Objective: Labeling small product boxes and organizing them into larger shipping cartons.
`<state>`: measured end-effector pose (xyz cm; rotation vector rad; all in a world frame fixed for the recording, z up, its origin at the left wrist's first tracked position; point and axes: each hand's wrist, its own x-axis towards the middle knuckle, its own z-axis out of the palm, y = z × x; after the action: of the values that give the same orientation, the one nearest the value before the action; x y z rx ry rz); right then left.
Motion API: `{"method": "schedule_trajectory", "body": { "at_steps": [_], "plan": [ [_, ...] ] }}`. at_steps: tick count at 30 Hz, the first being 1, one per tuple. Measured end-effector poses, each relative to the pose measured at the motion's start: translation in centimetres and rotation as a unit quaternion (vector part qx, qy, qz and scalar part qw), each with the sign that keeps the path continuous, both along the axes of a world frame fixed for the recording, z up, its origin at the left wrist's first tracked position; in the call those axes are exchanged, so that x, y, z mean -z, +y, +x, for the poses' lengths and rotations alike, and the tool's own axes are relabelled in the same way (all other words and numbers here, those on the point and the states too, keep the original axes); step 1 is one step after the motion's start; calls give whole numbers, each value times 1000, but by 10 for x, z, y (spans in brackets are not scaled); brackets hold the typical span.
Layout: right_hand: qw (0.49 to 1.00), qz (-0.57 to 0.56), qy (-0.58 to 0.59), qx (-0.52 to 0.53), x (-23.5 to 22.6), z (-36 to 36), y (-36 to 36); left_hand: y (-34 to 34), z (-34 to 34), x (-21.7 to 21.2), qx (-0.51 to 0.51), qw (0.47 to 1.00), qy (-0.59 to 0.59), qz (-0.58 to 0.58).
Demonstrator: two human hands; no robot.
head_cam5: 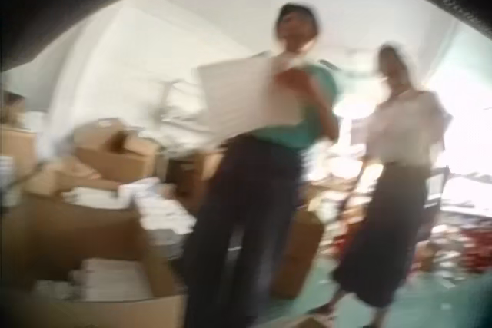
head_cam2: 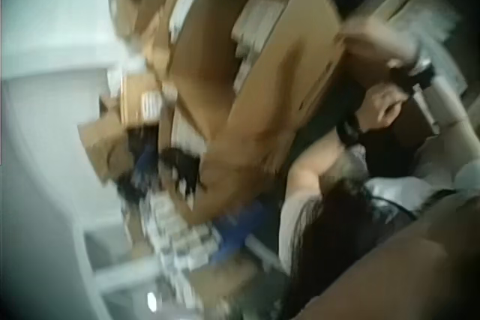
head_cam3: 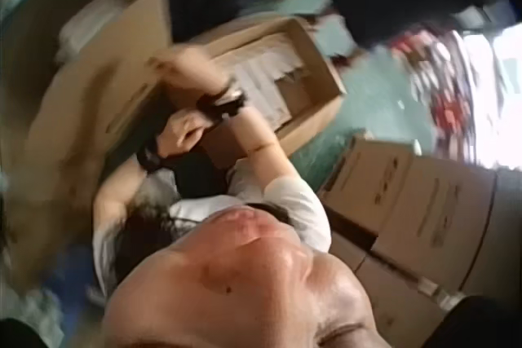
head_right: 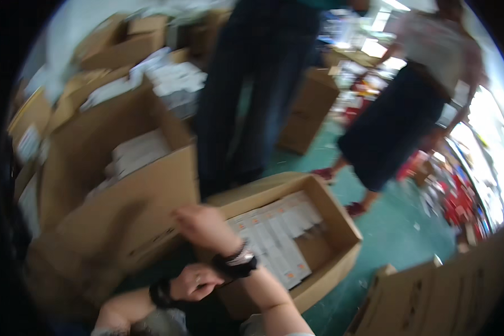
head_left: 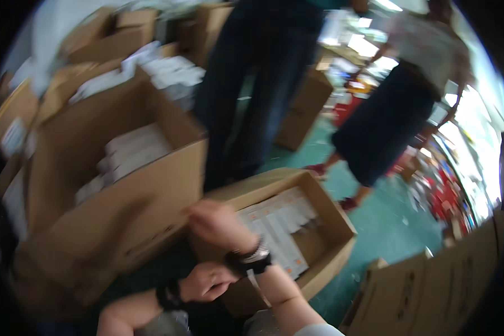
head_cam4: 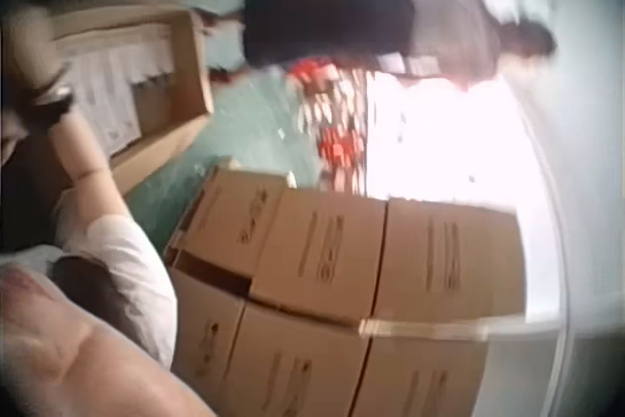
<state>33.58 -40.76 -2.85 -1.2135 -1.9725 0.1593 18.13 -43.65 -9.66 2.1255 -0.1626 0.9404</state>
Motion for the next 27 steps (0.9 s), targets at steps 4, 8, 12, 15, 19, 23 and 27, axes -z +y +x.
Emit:
{"method": "schedule_trajectory", "body": {
  "at_steps": [4, 8, 12, 15, 19, 23, 27],
  "plan": [
    [998, -24, 13, 49, -15, 10, -8, 20, -7, -37, -30, 998, -40, 39],
    [998, -24, 34, 40, -22, 13, 1, 42, -46, -98, -111, 982, -28, 150],
    [997, -47, 44, 32, -17, 14, 9, 54, -99, -164, -226, 918, -22, 324],
    [998, -28, 42, 32, -12, 18, 13, 76, -133, -205, -284, 862, 12, 419],
    [995, -29, 70, 59, -10, 26, 5, 124, -153, -244, -329, 819, 84, 463],
    [985, -69, 159, 26, -2, 33, -2, 175, -164, -273, -395, 798, 195, 411],
    [954, -117, 269, -56, -32, 29, -19, 241, -171, -265, -388, 847, 261, 252]
  ]
}}
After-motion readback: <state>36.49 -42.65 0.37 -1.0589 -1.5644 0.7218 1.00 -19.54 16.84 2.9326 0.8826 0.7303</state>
